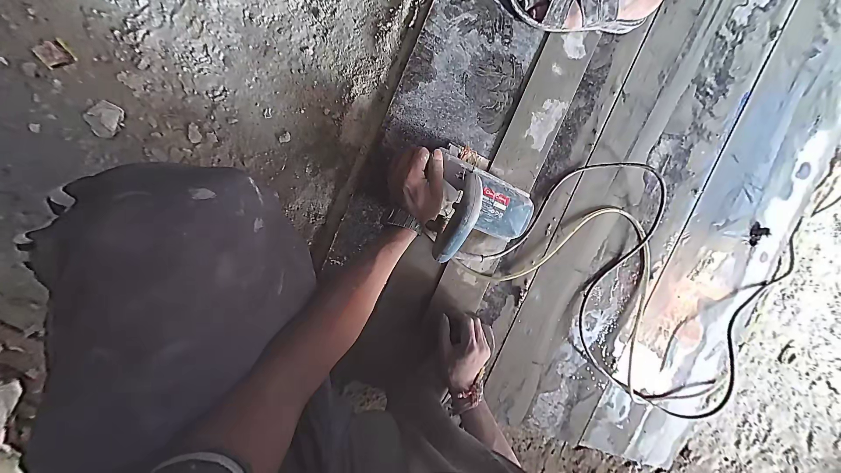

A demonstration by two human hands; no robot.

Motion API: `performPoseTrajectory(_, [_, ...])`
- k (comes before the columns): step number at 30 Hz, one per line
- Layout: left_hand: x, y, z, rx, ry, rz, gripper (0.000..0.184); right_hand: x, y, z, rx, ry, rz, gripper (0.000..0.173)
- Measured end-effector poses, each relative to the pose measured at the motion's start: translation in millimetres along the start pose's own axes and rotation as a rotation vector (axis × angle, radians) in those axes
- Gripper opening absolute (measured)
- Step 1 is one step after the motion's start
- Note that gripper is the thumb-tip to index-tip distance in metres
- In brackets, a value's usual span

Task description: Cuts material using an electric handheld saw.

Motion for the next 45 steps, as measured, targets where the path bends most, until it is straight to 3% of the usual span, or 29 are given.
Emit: performPoseTrajectory(45, [20.2,-27.0,-7.1,-0.008,-0.021,0.018,0.044,-0.2,1.5,-0.1,0.001,0.026,0.016,0.034])
Point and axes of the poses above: each hand's wrist, its own y-axis away from the middle knuckle, its own x-axis out of the palm, z = x × y, the point moved 7 cm from there along -y, towards the middle knuckle, and after that the axes turned 1 degree about -x, right-handed, at the moved point
